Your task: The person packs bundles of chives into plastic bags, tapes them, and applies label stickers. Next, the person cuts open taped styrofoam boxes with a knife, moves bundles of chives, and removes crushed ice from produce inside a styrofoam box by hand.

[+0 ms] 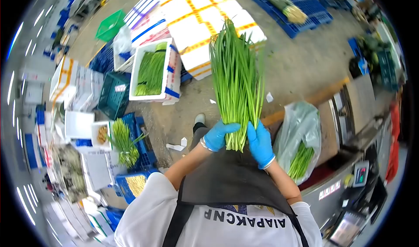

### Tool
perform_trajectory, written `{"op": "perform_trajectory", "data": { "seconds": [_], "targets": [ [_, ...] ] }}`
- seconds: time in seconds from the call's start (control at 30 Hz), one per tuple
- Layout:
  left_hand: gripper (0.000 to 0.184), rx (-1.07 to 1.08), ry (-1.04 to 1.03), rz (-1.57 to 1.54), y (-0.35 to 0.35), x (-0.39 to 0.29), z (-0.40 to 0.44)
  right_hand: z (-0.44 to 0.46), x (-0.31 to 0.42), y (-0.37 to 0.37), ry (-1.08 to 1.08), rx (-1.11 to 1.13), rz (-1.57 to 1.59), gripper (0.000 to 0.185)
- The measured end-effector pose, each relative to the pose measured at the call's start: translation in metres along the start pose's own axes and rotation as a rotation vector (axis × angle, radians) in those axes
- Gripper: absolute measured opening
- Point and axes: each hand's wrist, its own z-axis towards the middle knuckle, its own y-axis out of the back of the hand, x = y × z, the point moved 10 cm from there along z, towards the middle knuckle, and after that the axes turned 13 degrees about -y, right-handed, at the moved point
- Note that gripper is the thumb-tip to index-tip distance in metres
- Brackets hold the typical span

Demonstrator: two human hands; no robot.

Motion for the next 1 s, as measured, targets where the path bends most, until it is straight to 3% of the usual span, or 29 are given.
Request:
{"op": "perform_trajectory", "data": {
  "seconds": [0.27,0.4,0.53,0.7,0.77,0.83,0.93,0.97,1.0],
  "targets": [
    [0.06,-0.206,-0.303,-0.018,0.19,-0.135,-0.006,0.101,0.035,-0.223,0.084,0.237,-0.267,0.032],
    [0.058,-0.312,-0.305,0.086,0.338,-0.23,0.008,0.179,0.047,-0.377,0.097,0.342,-0.292,0.033],
    [0.054,-0.353,-0.14,0.092,0.485,-0.333,0.033,0.273,0.038,-0.546,0.109,0.388,-0.36,0.036],
    [0.056,-0.406,-0.118,0.324,0.648,-0.447,0.058,0.36,0.015,-0.73,-0.085,0.548,-0.051,0.042],
    [0.055,-0.431,-0.112,0.443,0.714,-0.462,0.065,0.381,-0.014,-0.789,-0.155,0.586,0.025,0.048],
    [0.053,-0.444,-0.008,0.493,0.773,-0.455,0.07,0.397,-0.062,-0.833,-0.355,0.66,-0.061,0.059],
    [0.056,-0.51,0.182,0.548,0.873,-0.407,0.085,0.42,-0.141,-0.835,-0.557,0.619,-0.35,0.075],
    [0.069,-0.529,0.124,0.619,0.914,-0.387,0.093,0.424,-0.159,-0.817,-0.606,0.575,-0.472,0.08],
    [0.079,-0.59,-0.023,0.892,0.949,-0.384,0.095,0.422,-0.167,-0.793,-0.641,0.583,-0.528,0.085]
  ]
}}
